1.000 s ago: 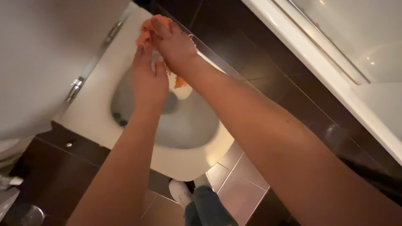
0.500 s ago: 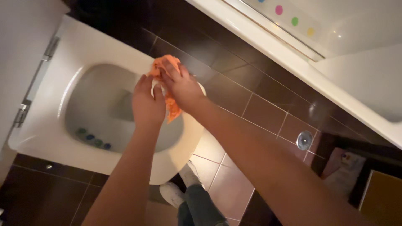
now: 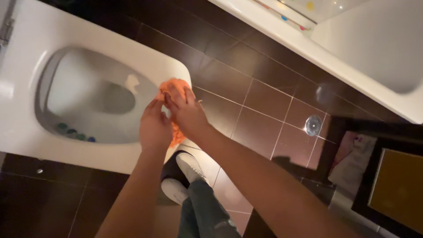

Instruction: The person rinses a cloth in a sink and then uses it to wipe various parts of a toilet including the rim, the seat, and the tank.

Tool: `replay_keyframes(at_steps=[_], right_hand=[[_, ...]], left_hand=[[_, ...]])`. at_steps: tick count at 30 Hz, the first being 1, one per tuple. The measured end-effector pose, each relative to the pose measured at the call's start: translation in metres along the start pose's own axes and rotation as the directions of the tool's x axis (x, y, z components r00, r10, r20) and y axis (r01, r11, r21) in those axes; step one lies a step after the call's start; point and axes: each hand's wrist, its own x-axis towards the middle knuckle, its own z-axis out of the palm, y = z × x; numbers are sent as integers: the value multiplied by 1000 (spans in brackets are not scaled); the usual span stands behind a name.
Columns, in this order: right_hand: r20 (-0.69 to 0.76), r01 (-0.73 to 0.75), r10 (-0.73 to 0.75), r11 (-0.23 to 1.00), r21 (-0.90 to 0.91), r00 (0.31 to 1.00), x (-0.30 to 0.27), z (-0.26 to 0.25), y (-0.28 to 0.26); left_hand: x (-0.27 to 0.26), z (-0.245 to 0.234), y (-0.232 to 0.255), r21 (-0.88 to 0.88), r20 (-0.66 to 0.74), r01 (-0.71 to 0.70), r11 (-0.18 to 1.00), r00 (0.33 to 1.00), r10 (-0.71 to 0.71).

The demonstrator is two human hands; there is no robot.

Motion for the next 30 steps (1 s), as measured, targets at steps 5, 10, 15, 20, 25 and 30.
replay_keyframes(at_steps=[5, 10, 15, 20, 25, 30], right_hand=[[20, -59, 58, 997, 47, 998, -41, 5, -29], [-19, -154, 161, 967, 201, 987, -96, 4, -46], [293, -585, 513, 625, 516, 807, -118, 17, -48], [314, -622, 564, 514, 591, 764, -91, 36, -49], [230, -561, 528, 639, 526, 817, -78, 27, -41], [477, -673, 491, 642, 369, 729, -70, -10, -28]], left_hand=[[-41, -13, 16, 28, 97, 164, 986, 981, -166], [-84, -1, 5, 223, 70, -25, 974, 997, 10], [-103, -8, -5, 199, 59, -52, 979, 997, 41], [-86, -14, -1, 260, 78, -127, 957, 991, 110], [-76, -1, 17, 465, 150, -204, 861, 977, 150], [-67, 21, 19, 589, 260, -203, 782, 964, 54]])
